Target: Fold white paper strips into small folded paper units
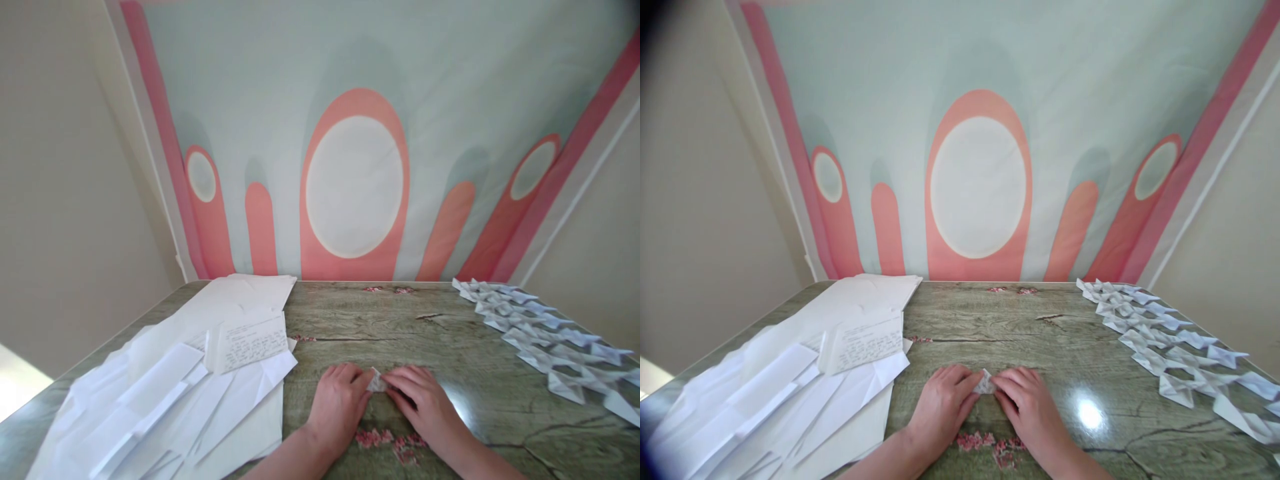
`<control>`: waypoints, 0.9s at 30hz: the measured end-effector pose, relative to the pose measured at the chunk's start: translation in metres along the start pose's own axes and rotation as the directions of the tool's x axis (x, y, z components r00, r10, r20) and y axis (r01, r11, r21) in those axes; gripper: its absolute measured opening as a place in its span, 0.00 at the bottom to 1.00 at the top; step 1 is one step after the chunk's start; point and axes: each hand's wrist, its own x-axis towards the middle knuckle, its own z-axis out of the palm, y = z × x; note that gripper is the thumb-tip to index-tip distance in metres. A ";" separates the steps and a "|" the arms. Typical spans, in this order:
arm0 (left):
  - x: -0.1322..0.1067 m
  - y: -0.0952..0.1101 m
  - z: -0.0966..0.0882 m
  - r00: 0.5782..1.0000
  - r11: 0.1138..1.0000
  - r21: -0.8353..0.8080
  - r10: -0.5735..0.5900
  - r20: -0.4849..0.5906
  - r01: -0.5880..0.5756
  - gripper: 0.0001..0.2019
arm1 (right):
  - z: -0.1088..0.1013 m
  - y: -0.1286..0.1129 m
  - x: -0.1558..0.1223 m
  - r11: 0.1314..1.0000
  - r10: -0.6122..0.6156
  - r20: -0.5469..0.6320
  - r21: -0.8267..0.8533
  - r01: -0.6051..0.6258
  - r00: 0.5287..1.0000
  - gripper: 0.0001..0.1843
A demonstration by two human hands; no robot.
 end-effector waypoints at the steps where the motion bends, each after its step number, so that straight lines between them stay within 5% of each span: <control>1: 0.000 0.000 0.001 1.000 1.000 -0.002 0.006 -0.001 -0.006 0.15 | 0.000 -0.001 0.000 1.000 -0.005 0.010 0.008 0.005 1.000 0.13; 16: 0.001 -0.002 0.005 0.999 1.000 0.008 0.030 -0.023 -0.030 0.12 | -0.002 -0.007 0.003 0.995 -0.096 0.002 0.036 0.095 0.995 0.14; 27: 0.001 -0.005 0.008 0.998 0.999 -0.040 0.028 -0.059 -0.030 0.09 | -0.002 -0.008 0.001 0.982 -0.024 0.003 0.188 0.023 1.000 0.16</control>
